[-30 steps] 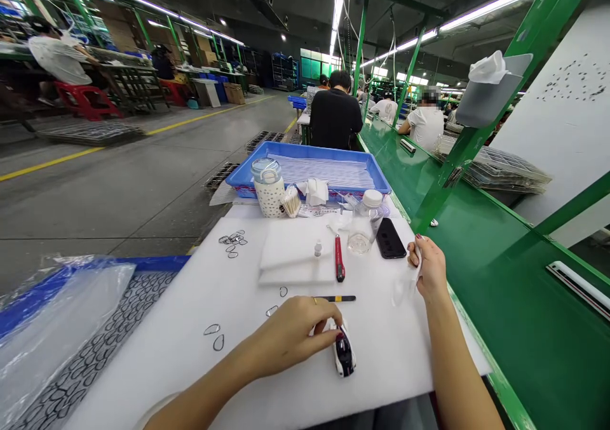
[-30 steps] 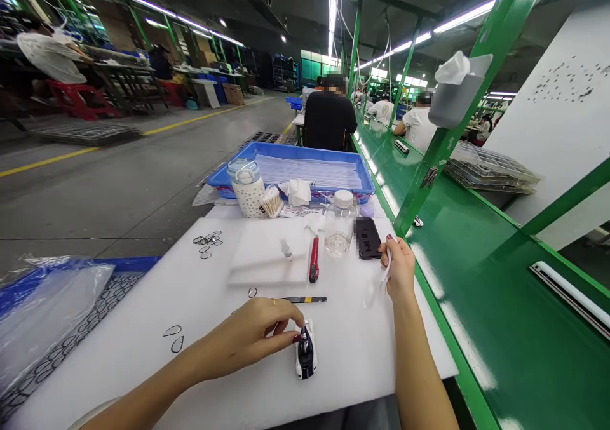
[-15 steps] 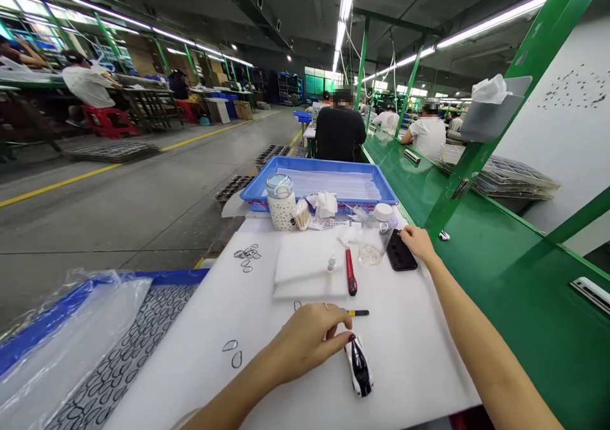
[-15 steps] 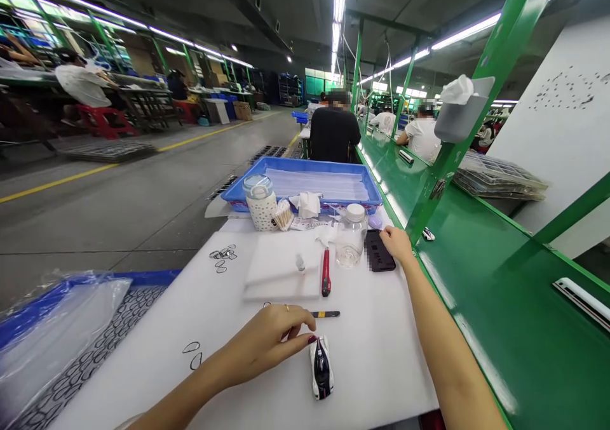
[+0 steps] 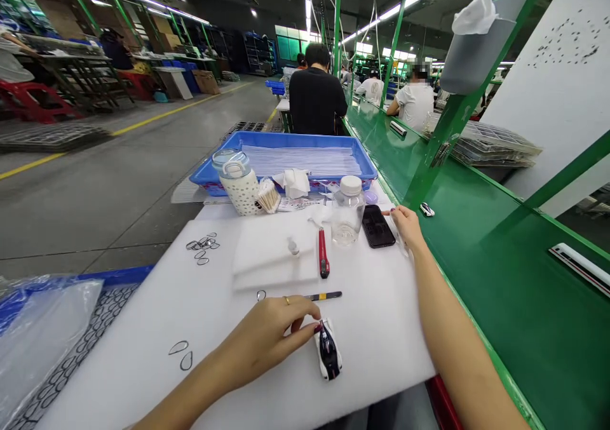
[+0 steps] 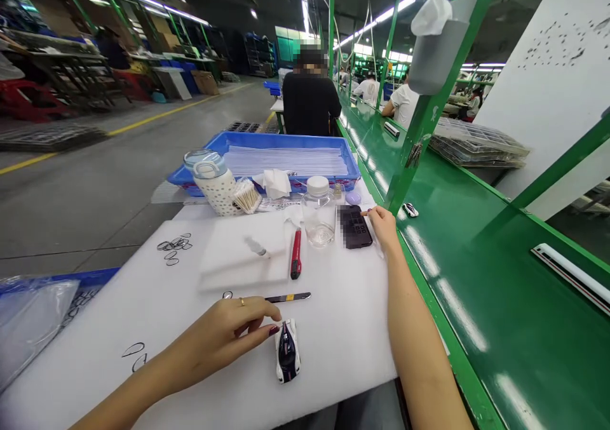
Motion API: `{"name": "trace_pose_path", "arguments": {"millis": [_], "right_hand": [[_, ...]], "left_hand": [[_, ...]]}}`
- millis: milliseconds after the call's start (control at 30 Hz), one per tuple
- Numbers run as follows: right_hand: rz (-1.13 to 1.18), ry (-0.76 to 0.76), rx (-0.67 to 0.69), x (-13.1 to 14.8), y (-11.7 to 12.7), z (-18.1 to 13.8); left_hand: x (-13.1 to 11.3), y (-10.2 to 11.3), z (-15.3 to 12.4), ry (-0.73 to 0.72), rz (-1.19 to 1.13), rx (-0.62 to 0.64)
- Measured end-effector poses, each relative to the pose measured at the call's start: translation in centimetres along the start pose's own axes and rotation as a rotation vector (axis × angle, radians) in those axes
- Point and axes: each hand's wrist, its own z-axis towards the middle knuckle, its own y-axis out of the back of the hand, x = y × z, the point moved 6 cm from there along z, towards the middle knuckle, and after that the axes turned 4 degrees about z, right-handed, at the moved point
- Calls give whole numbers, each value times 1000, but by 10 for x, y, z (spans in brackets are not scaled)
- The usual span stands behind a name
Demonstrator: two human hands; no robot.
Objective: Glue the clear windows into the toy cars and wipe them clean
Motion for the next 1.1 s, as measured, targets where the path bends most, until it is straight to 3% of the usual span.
{"name": "trace_pose_path", "arguments": {"millis": [200,433,567,733,933,1100], "right_hand": [[6,14,60,2,-9,-4],[-41,-39,-135,-6,22,4],[-86,-107,-176,-17,30,3],[-96,-123,-161,-20,29,2],[-89,-114,-181,-25,33,7],[-65,-110,-227,-27,39,8]], "left_hand": [[1,1,-2,22,2,21],[2,5,-5,-3,-10,-32],[2,17,-7,19,-14,-42],[34,40,-18,157,59,48],[82,78,-37,329,180,-152],[77,101,-40,345,162,-312]]}}
